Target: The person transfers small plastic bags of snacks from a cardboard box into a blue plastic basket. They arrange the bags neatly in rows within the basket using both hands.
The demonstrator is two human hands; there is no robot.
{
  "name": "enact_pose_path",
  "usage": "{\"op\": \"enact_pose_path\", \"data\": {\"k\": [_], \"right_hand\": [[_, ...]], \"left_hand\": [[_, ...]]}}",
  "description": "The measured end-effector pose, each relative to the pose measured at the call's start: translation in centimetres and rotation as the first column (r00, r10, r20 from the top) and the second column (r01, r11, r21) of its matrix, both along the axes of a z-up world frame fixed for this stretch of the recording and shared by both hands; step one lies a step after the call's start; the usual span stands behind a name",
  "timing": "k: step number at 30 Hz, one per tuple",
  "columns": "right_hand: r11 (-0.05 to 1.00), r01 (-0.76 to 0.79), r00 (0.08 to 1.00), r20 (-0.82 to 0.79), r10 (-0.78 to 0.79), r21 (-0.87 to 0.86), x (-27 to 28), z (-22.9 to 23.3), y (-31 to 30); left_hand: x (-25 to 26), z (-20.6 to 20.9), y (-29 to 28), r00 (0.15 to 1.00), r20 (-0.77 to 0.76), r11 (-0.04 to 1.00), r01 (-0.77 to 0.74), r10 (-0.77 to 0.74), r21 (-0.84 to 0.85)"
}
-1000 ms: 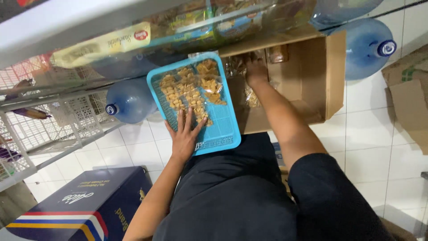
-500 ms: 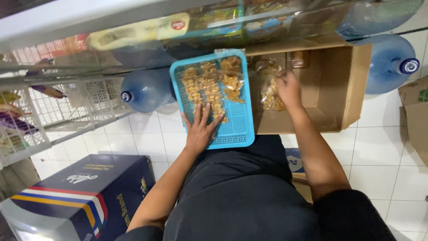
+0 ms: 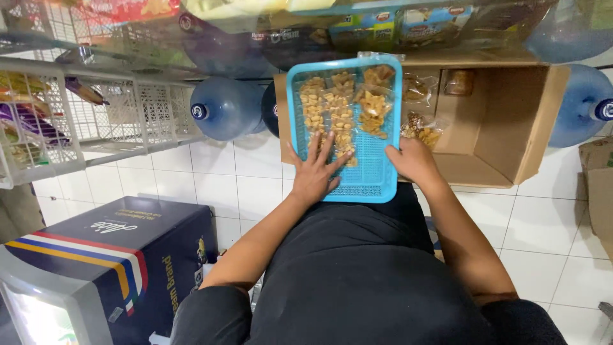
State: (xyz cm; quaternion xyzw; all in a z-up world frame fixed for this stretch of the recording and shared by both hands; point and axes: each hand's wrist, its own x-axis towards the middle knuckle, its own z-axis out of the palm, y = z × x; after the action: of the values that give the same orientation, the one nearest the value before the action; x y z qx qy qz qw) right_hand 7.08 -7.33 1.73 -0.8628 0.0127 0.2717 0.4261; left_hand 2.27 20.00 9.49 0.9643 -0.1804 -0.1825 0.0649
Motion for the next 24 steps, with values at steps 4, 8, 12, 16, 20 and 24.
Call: {"op": "enact_pose_path", "data": {"k": [4, 8, 12, 16, 20, 24], "right_hand": [[0.997, -0.025, 0.999, 0.045, 0.028, -0.073, -2.2, 0.5, -1.2], [0.998, 0.018, 1.000, -0.001, -0.018, -0.061, -3.6, 1.8, -1.4], [0.999, 0.033, 0.999, 0.010, -0.032, -0.037, -3.4, 0.3, -1.4], [0.995, 0.095, 0.995, -0.004, -0.095, -0.037, -1.6, -2.7, -1.9], [0.993, 0.079, 0.997, -0.011, -0.081, -0.088, -0.4, -5.3, -2.2], [0.990, 0.074, 0.997, -0.012, -0.075, -0.119, 0.8, -4.7, -1.8]], "left_hand": [[-1.2, 0.5, -0.4, 0.999, 0.010, 0.999, 0.044, -0.044, -0.026], [-2.1, 0.5, -0.4, 0.994, -0.004, 0.992, 0.111, -0.111, -0.052], [-1.7, 0.1, -0.3, 0.994, -0.019, 0.993, 0.110, -0.111, -0.051], [-0.1, -1.1, 0.1, 0.992, -0.029, 0.990, 0.120, -0.123, -0.070], [1.9, -1.0, 0.0, 0.987, -0.116, 0.994, 0.104, -0.108, -0.038], [2.3, -2.0, 0.4, 0.992, -0.050, 0.992, 0.110, -0.113, -0.066]]}}
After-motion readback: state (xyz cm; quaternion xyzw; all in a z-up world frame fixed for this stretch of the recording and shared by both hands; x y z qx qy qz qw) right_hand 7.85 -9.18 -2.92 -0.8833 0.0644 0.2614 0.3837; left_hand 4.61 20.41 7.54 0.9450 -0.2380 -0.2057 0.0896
